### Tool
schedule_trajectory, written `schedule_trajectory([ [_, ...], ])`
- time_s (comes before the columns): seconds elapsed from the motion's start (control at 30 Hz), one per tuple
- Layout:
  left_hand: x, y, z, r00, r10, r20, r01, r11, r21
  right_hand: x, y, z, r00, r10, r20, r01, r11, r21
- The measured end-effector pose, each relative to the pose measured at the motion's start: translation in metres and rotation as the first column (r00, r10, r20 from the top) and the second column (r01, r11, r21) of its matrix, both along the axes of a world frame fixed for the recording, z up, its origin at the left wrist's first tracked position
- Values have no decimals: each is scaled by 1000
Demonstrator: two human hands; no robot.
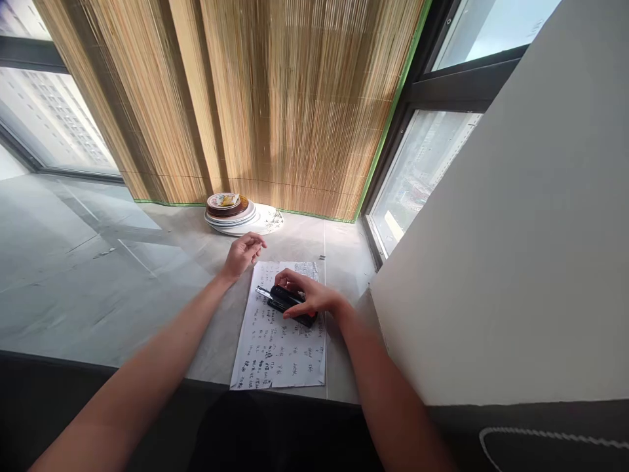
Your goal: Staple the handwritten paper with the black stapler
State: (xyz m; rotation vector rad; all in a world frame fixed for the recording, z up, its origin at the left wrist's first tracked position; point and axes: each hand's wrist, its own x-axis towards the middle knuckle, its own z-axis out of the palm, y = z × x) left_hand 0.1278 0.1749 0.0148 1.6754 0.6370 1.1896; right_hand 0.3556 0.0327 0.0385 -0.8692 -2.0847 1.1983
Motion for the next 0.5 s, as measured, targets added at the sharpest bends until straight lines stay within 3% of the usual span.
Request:
schedule_trajectory([
  [0.17, 3, -2, 1, 999, -45, 23, 45, 999, -28, 0, -2, 1, 995, -53, -80, 51, 998, -28],
  [0.3, 4, 1, -2, 999, -27, 43, 30, 998, -62, 4, -1, -2, 915, -283, -288, 276, 959, -67],
  [0.4, 4, 5, -5, 996, 15, 83, -3, 989, -146, 5, 4, -9, 777, -493, -392, 541, 841, 17],
  [0.5, 5, 7, -6, 996, 6, 89, 14, 977, -214, 8, 10, -18, 612, -669, -422, 776, 611, 157],
])
